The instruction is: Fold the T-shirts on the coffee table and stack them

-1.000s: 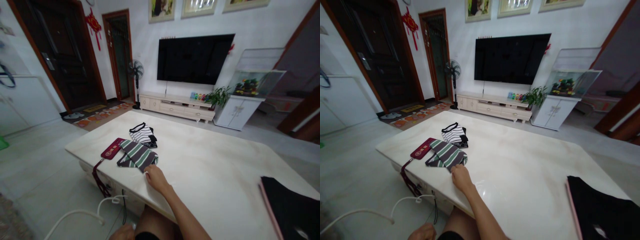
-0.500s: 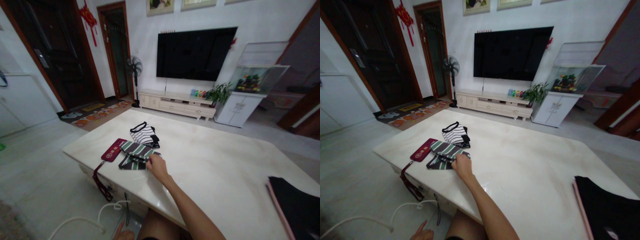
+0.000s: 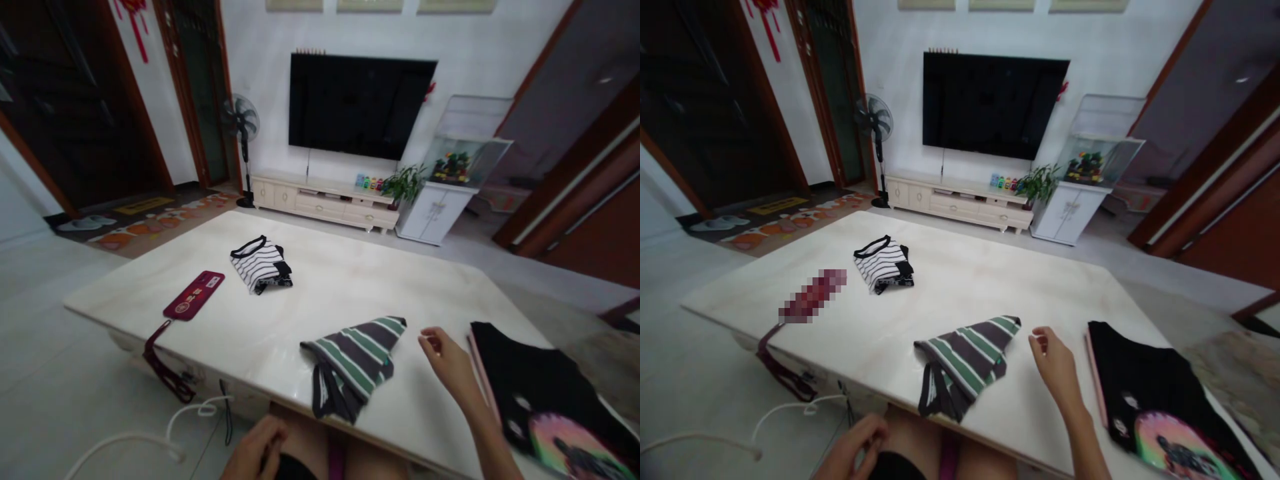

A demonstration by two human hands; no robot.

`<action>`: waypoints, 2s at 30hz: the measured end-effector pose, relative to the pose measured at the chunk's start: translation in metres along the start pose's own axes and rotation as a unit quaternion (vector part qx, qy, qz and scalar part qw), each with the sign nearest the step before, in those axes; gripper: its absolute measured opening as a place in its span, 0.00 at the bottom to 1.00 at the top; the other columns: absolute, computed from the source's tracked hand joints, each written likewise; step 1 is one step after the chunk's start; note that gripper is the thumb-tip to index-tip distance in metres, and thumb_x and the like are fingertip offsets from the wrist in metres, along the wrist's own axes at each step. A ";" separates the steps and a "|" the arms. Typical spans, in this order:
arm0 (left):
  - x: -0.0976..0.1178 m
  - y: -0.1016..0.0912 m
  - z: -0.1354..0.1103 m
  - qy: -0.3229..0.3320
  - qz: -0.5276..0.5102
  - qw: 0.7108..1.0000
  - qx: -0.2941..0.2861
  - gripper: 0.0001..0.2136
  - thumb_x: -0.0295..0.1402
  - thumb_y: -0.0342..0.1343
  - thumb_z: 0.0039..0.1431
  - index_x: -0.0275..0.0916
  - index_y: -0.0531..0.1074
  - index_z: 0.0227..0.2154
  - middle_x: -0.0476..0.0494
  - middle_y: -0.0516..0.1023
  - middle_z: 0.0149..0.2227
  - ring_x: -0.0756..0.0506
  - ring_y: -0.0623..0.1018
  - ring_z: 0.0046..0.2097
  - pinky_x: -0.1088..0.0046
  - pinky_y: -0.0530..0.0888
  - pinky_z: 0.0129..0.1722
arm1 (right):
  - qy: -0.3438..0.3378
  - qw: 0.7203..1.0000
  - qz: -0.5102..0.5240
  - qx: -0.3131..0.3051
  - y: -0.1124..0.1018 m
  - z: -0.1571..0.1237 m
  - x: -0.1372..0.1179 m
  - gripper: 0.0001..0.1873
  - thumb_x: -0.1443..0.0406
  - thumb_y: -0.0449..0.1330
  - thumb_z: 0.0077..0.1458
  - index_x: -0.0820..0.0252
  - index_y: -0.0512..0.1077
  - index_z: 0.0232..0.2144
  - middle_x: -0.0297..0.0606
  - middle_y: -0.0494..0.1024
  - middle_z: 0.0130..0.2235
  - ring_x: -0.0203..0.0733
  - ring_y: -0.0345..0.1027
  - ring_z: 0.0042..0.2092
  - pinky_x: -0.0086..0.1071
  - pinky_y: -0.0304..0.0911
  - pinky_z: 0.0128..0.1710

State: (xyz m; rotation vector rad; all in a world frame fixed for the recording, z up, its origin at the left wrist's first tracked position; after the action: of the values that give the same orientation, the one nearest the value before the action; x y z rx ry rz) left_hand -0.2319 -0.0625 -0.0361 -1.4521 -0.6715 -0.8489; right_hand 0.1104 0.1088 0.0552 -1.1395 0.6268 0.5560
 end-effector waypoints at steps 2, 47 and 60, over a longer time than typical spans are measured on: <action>0.023 0.006 0.026 0.059 -0.003 0.998 0.002 0.11 0.30 0.42 0.58 0.40 0.70 0.38 0.44 0.73 0.38 0.47 0.72 0.40 0.73 0.69 0.42 | -0.011 0.998 -0.032 -0.061 0.003 -0.029 0.014 0.10 0.56 0.54 0.42 0.56 0.67 0.22 0.35 0.72 0.22 0.41 0.66 0.25 0.34 0.59 0.27; 0.197 -0.037 0.193 0.168 -0.164 0.972 -0.030 0.12 0.38 0.48 0.51 0.37 0.63 0.18 0.54 0.61 0.19 0.52 0.64 0.24 0.78 0.62 0.25 | -0.157 0.919 -0.305 -0.193 -0.129 0.023 -0.061 0.11 0.69 0.52 0.44 0.56 0.71 0.18 0.33 0.70 0.18 0.35 0.61 0.20 0.28 0.51 0.22; 0.203 0.094 0.116 0.052 -0.391 0.895 -0.209 0.17 0.25 0.50 0.43 0.32 0.72 0.39 0.44 0.77 0.34 0.47 0.75 0.34 0.72 0.71 0.35 | -0.470 0.883 -0.003 -0.003 0.000 0.049 -0.246 0.16 0.75 0.43 0.54 0.59 0.67 0.38 0.39 0.72 0.39 0.39 0.65 0.42 0.33 0.59 0.43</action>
State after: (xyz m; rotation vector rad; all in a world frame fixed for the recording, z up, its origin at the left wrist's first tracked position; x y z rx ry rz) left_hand -0.0294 0.0285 0.0824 -1.4930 -1.0627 -1.7739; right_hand -0.0543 0.1337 0.2424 -0.7377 -0.2250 1.0068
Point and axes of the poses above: each hand's wrist, its own z-axis towards the middle knuckle, its own y-axis out of the palm, x = y × z, the point moved 4 cm from there along z, towards the middle knuckle
